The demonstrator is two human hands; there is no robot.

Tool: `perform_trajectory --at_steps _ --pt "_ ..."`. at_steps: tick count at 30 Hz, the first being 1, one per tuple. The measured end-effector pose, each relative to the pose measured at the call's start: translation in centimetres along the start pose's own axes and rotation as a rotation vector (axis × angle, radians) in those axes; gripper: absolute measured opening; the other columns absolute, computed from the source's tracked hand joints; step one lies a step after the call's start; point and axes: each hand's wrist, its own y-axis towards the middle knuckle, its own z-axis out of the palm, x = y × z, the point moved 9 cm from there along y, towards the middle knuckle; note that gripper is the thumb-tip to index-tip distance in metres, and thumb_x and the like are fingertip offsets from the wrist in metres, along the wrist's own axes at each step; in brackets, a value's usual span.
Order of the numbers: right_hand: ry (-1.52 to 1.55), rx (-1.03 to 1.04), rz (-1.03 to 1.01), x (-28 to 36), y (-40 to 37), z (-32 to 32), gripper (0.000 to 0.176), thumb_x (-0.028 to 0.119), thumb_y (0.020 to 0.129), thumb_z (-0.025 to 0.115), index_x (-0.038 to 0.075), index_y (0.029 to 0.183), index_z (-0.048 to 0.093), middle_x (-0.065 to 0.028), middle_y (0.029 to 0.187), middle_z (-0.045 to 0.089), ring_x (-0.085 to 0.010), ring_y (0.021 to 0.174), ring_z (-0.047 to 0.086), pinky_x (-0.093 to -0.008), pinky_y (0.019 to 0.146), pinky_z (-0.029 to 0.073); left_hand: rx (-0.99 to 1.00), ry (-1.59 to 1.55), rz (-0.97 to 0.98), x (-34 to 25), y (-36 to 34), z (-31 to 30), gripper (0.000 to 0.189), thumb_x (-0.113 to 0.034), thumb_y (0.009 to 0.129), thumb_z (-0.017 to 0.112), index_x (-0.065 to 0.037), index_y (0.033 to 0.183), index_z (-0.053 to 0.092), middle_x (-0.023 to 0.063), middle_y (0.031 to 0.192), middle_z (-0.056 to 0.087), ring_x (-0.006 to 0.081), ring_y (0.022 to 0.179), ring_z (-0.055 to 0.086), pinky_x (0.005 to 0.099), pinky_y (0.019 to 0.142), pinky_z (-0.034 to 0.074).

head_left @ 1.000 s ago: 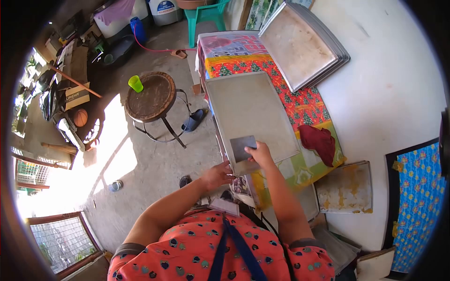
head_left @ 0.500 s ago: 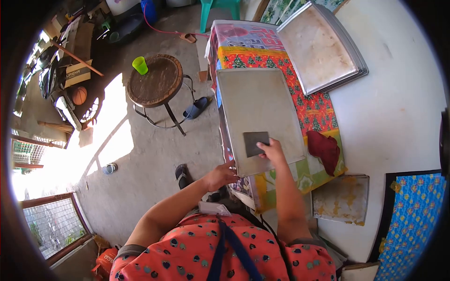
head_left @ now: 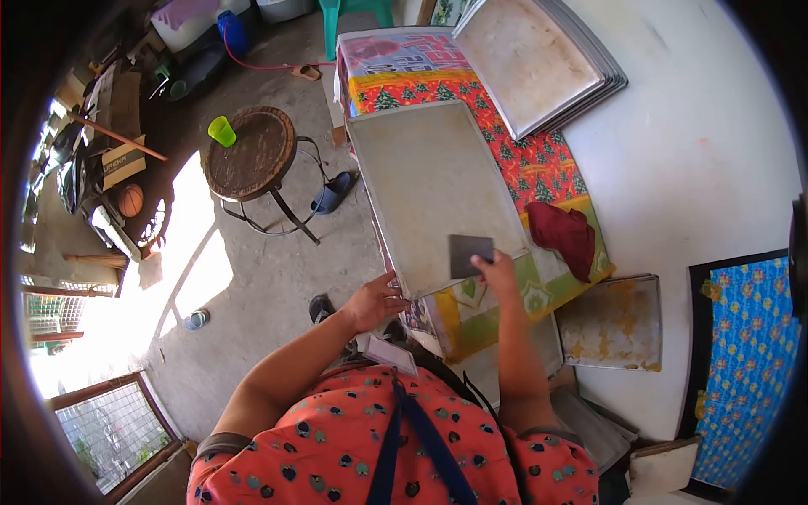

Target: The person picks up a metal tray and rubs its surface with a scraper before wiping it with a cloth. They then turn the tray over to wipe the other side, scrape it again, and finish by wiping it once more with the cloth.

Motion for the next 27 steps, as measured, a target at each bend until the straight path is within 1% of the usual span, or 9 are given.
perform_trajectory --at_steps 3,6,9,11,14,17,22,25,27 --pt "-0.037 -0.125 0.066 -0.8 0.0 -3.7 0.022 0.016 0.08 0.069 0.0 0.091 0.061 -0.0065 0.072 0.065 -0.011 0.047 0.056 -0.0254 0.041 0.045 -0.015 -0.002 0.017 -0.1 0.4 0.3 0.064 -0.012 0.087 0.043 -0.012 0.146 0.017 0.0186 0.124 0.05 0.0322 0.11 0.053 0.0414 0.097 0.042" --pt "0.055 -0.029 0.066 -0.4 -2.3 3.0 0.022 0.016 0.08 0.069 -0.001 0.091 0.06 -0.0069 0.069 0.064 -0.0122 0.045 0.055 -0.0261 0.041 0.045 -0.011 0.015 0.026 0.0 0.1 0.9 0.07 -0.009 0.084 0.044 -0.011 0.147 0.013 0.0213 0.129 0.047 0.0334 0.113 0.052 0.0418 0.099 0.04" --pt "-0.068 -0.05 -0.075 -0.4 -2.1 3.9 0.023 0.018 0.082 0.068 0.0 0.093 0.06 -0.0058 0.071 0.062 -0.0113 0.043 0.053 -0.0263 0.039 0.043 -0.062 -0.011 0.015 -0.2 -0.3 0.7 0.07 -0.01 0.084 0.045 -0.011 0.146 0.013 0.0213 0.128 0.047 0.0334 0.112 0.053 0.0417 0.099 0.041" --pt "0.033 -0.091 0.018 0.1 -2.3 1.5 0.023 0.017 0.082 0.068 0.0 0.093 0.059 -0.0061 0.071 0.062 -0.012 0.045 0.054 -0.0262 0.041 0.044 -0.075 -0.021 0.013 -0.1 -0.3 0.4 0.07 -0.011 0.084 0.046 -0.011 0.146 0.014 0.0206 0.127 0.047 0.0335 0.111 0.053 0.0418 0.098 0.041" --pt "0.022 -0.083 -0.034 0.7 -2.8 2.3 0.024 0.018 0.082 0.068 -0.002 0.093 0.059 -0.0066 0.07 0.063 -0.0124 0.045 0.054 -0.0257 0.042 0.045 -0.044 -0.002 0.04 0.1 0.4 -0.2 0.063 -0.025 0.093 0.046 -0.01 0.145 0.015 0.023 0.123 0.049 0.0344 0.105 0.056 0.0432 0.097 0.042" --pt "-0.06 0.018 -0.058 1.2 -4.0 7.0 0.021 0.016 0.082 0.068 -0.003 0.087 0.059 -0.0084 0.068 0.063 -0.0148 0.048 0.057 -0.028 0.045 0.046 -0.012 -0.005 0.015 0.2 0.6 -0.4 0.066 -0.022 0.091 0.047 -0.01 0.146 0.012 0.0202 0.122 0.05 0.0339 0.105 0.056 0.0434 0.097 0.042" --pt "0.034 -0.046 0.022 0.4 -2.8 3.9 0.027 0.019 0.08 0.07 -0.005 0.088 0.058 -0.0145 0.066 0.062 -0.0202 0.048 0.061 -0.0346 0.05 0.049 0.012 0.025 0.02 0.0 0.4 0.1 0.07 -0.017 0.084 0.049 -0.01 0.145 0.016 0.0139 0.117 0.053 0.0311 0.105 0.055 0.0434 0.097 0.041" --pt "-0.18 0.031 -0.127 1.0 -3.5 8.0 0.022 0.016 0.081 0.068 -0.003 0.088 0.059 -0.0106 0.066 0.063 -0.0168 0.046 0.059 -0.0304 0.043 0.046 0.016 0.016 0.005 0.2 0.8 -0.2 0.071 -0.016 0.082 0.049 -0.011 0.145 0.017 0.0131 0.115 0.053 0.0302 0.104 0.055 0.0429 0.097 0.042" --pt "-0.1 0.008 -0.066 0.8 -3.1 7.0 0.022 0.016 0.08 0.07 -0.002 0.088 0.059 -0.0092 0.065 0.063 -0.0159 0.046 0.058 -0.0304 0.045 0.046 0.025 0.018 0.011 0.1 0.7 -0.4 0.07 -0.016 0.083 0.049 -0.01 0.145 0.017 0.016 0.116 0.052 0.0313 0.105 0.055 0.0426 0.097 0.042"
